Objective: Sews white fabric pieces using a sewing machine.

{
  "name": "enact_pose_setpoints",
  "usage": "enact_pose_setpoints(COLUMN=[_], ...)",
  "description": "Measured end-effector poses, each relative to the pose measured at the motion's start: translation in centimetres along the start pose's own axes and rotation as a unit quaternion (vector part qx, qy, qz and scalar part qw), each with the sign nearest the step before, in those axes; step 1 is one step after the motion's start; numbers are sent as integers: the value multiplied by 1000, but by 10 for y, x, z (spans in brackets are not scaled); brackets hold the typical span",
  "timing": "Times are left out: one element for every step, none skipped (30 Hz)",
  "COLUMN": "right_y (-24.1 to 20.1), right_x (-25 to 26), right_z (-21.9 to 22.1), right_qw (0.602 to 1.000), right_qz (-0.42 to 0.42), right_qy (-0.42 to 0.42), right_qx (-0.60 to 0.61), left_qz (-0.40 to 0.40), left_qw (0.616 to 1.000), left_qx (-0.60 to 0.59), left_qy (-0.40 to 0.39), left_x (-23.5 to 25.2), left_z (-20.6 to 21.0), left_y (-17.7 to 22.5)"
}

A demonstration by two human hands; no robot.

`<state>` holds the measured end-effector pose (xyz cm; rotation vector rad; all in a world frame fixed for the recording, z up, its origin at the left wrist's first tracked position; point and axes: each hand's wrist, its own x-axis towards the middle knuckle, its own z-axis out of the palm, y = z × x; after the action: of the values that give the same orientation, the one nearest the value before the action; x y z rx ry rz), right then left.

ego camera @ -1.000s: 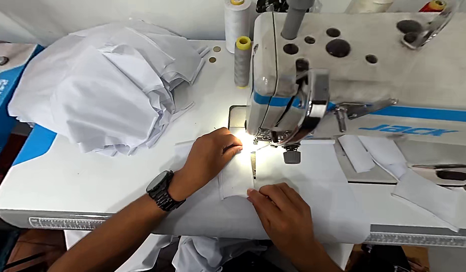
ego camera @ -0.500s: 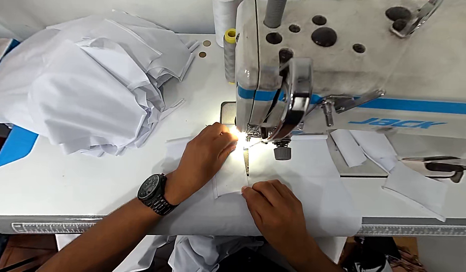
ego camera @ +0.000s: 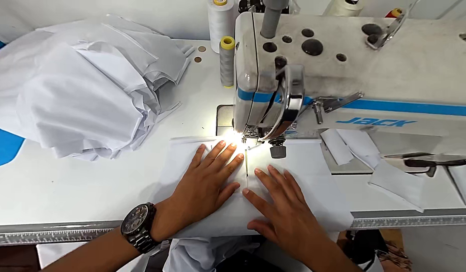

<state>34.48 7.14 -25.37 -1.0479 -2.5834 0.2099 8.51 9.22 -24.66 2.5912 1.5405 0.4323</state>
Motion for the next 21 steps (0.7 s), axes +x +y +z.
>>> enact_pose_setpoints(right_y=[-2, -3, -3, -2, 0, 2, 4, 6, 8, 9, 11, 14, 16, 18, 20, 22, 24, 27, 29, 32, 35], right_x=[-3, -5, -5, -4, -3, -1, 1, 3, 4, 5, 6, 7, 8, 9, 10, 11, 13, 15, 17, 20, 22], right_z=[1, 2, 3, 2, 2, 0, -1, -2, -3, -4, -4, -5, -7, -8, -9, -10, -11, -13, -14, -15, -15], right_qw=[1000, 1000, 999, 999, 999, 999, 999, 999, 999, 1000, 1000, 1000, 1000, 999, 999, 999, 998, 998, 998, 997, 997], right_qz=[10, 19, 26, 30, 33, 33, 33, 30, 26, 21, 15, 9, 0, -9, -18, -27, -35, -43, -50, -56, -62], right_qy=[4, 8, 11, 11, 9, 6, 2, -2, -5, -7, -10, -14, -20, -26, -30, -35, -40, -44, -47, -49, -52], right_qx=[-9, -18, -25, -27, -24, -22, -21, -22, -21, -21, -22, -22, -22, -22, -21, -17, -15, -14, -12, -10, -9], left_qz=[11, 21, 28, 33, 37, 39, 40, 39, 37, 32, 27, 22, 21, 23, 28, 35, 40, 42, 42, 39, 36], left_qw=[1000, 1000, 1000, 999, 999, 999, 999, 999, 999, 999, 1000, 1000, 1000, 1000, 999, 999, 999, 998, 998, 998, 998], left_qx=[-6, -9, -11, -11, -10, -9, -7, -6, -4, -2, -2, -1, -3, -8, -15, -25, -33, -38, -41, -44, -45], left_qy=[-3, -5, -8, -11, -12, -11, -12, -12, -11, -11, -9, -7, -7, -5, -3, -2, 1, 4, 4, 4, 5], left_x=[3, 7, 11, 14, 17, 19, 21, 22, 23, 23, 22, 21, 21, 21, 23, 24, 26, 27, 28, 28, 29], left_z=[0, 1, 1, 1, 1, 1, 1, 1, 0, 0, 0, 0, 0, 0, -1, -1, -1, -1, -2, -3, -3], left_y=[-2, -3, -4, -5, -7, -8, -8, -9, -9, -8, -7, -6, -6, -8, -10, -13, -15, -17, -19, -20, -21])
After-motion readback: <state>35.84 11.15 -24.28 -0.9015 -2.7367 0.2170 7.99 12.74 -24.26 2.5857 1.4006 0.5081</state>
